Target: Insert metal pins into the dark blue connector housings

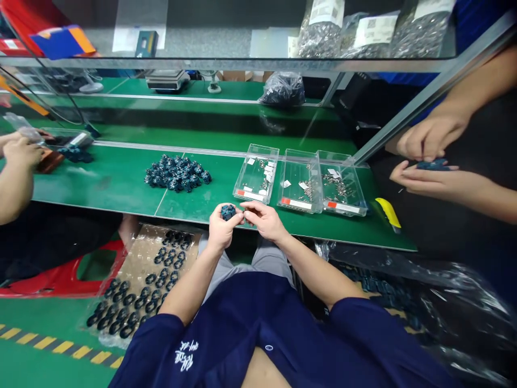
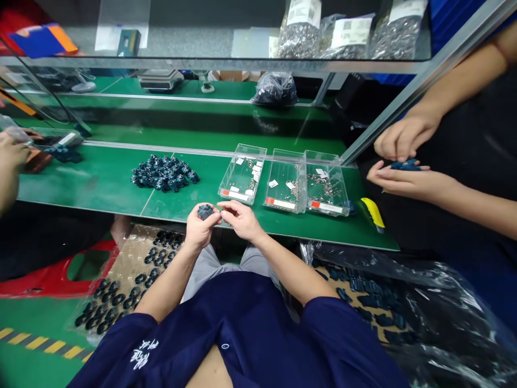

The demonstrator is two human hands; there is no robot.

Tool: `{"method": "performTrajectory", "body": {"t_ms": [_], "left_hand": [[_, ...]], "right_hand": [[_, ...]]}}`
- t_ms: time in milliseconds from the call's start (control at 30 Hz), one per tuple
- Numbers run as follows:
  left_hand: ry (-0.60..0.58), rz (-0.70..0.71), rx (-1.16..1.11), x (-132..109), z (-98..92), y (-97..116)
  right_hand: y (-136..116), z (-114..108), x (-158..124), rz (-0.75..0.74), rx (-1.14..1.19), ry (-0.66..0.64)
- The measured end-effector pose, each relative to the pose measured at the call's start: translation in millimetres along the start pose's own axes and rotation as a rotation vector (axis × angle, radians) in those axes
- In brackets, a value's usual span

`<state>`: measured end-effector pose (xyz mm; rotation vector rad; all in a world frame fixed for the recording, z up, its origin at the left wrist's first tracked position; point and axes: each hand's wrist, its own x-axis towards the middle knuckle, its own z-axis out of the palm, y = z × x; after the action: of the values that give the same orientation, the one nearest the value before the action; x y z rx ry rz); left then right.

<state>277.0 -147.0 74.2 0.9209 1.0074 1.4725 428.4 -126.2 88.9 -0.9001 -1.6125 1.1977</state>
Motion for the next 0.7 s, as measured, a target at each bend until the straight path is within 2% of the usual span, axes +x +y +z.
{"method": "performTrajectory", "body": {"t_ms": [133,267,367,533,633,700], "left_hand": [[0.031,0.064,0.112,-3,2.9,5],[0.054,0.106,0.242,-5,5.1,4],[0.014,0.072,0.222,-5,6.8,3],[-0.089,0.025,0.232,1,1.6,2],[-0.136,0.036,0.356,7,-4.1,2],[-0.149,0.055,0.422,10,-5.7,3]], "right_hand": [[-12,-3,-8,-0.217,-0.289,0.008],[-17,-8,-12,-0.302,-0.418,-0.009],[-13,-14,-13,-0.248,-0.399,0.022],[-8,-29,-11,-0.059,-0.116,0.057],[-9,-39,-9,-0.036,-0.066,0.037],[-11,-43,-7,-0.083,-0.109,0.004]]}}
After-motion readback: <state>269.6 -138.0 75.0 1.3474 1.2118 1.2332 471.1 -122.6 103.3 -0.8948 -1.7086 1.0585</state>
